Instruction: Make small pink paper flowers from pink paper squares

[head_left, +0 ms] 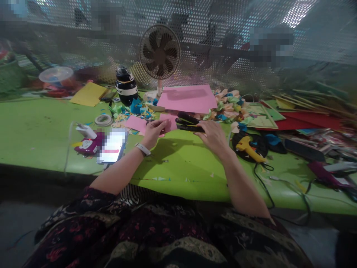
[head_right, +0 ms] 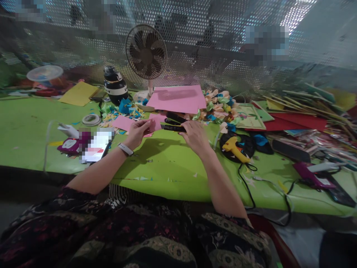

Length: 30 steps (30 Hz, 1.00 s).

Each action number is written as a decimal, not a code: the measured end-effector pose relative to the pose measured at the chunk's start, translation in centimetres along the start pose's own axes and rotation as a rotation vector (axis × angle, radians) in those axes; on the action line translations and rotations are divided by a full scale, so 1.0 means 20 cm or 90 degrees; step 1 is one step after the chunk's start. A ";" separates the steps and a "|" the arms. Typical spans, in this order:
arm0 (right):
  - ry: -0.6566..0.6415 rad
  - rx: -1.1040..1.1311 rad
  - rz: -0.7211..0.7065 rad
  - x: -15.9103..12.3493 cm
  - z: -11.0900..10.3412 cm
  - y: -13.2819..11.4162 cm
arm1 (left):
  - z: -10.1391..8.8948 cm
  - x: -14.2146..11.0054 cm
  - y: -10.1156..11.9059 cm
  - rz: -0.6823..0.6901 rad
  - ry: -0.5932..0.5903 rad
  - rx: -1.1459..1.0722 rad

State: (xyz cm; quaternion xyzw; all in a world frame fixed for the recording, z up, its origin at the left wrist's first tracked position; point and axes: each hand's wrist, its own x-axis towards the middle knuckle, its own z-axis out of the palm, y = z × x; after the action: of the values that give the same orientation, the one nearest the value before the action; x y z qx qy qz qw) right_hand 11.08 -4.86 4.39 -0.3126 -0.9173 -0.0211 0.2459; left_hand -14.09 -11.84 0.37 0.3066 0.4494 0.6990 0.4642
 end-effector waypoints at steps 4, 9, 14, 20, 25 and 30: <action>0.004 0.000 -0.011 0.00 0.01 -0.01 | 0.00 0.00 -0.01 -0.001 0.002 0.005; 0.014 0.014 -0.022 0.01 0.02 0.00 | 0.01 -0.01 0.00 0.011 -0.013 -0.014; 0.018 0.047 -0.038 0.01 0.00 0.01 | 0.01 0.00 0.02 0.001 -0.007 -0.026; 0.031 0.055 -0.036 0.01 0.00 0.00 | 0.00 0.00 0.00 0.000 -0.005 -0.019; 0.005 0.061 -0.037 0.01 0.02 -0.01 | 0.00 0.00 -0.02 0.004 -0.018 0.015; -0.005 0.070 -0.054 0.01 0.02 0.01 | 0.00 0.00 -0.01 0.003 -0.006 0.001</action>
State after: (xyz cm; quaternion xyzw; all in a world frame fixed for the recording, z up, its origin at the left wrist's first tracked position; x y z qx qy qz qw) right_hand 10.80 -4.55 4.06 -0.2593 -0.9305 0.0197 0.2581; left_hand -14.05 -11.85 0.23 0.3111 0.4470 0.6984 0.4644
